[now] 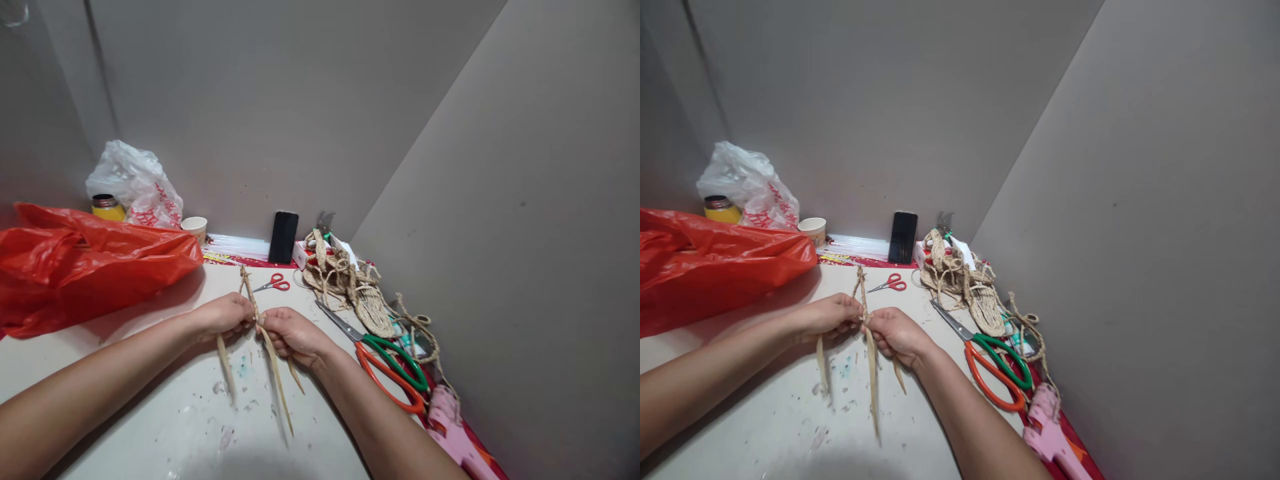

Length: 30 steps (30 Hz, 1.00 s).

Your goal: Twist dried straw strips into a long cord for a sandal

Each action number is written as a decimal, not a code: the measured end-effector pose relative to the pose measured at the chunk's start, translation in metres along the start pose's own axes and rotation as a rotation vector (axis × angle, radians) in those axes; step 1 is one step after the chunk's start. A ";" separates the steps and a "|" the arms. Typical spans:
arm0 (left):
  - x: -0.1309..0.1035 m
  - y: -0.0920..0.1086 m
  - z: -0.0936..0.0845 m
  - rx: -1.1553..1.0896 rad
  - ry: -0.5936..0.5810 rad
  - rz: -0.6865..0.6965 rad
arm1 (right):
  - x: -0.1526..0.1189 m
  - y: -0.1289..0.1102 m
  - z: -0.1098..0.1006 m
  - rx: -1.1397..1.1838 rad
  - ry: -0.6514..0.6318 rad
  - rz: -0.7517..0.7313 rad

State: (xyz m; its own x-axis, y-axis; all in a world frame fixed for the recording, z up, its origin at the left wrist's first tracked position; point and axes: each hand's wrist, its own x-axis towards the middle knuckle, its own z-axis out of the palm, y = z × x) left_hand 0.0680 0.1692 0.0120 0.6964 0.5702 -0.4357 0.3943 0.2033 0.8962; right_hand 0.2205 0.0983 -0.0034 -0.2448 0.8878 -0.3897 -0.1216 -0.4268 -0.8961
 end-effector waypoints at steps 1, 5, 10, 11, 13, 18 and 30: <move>0.000 -0.001 0.000 0.017 0.010 0.006 | 0.000 0.000 0.000 -0.023 0.005 -0.010; 0.004 -0.004 -0.003 0.085 0.022 0.033 | 0.000 0.002 0.000 -0.139 0.025 -0.077; 0.005 -0.003 -0.005 0.149 0.016 0.021 | 0.000 0.004 -0.002 -0.327 0.086 -0.135; 0.004 -0.002 -0.005 0.153 0.012 0.013 | 0.001 0.005 -0.003 -0.381 0.107 -0.161; 0.002 0.000 -0.004 0.152 -0.002 0.005 | 0.001 0.006 -0.005 -0.500 0.146 -0.217; -0.001 0.001 -0.001 0.103 -0.067 -0.003 | 0.002 0.007 -0.006 -0.726 0.216 -0.280; 0.003 -0.007 0.005 0.082 0.015 0.066 | -0.013 -0.006 -0.003 -0.914 0.281 -0.310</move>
State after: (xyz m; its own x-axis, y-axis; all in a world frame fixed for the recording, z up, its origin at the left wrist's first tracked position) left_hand 0.0699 0.1657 0.0046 0.7136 0.5922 -0.3744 0.3965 0.0992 0.9127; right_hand 0.2277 0.0898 0.0059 -0.0769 0.9962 -0.0416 0.6723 0.0210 -0.7400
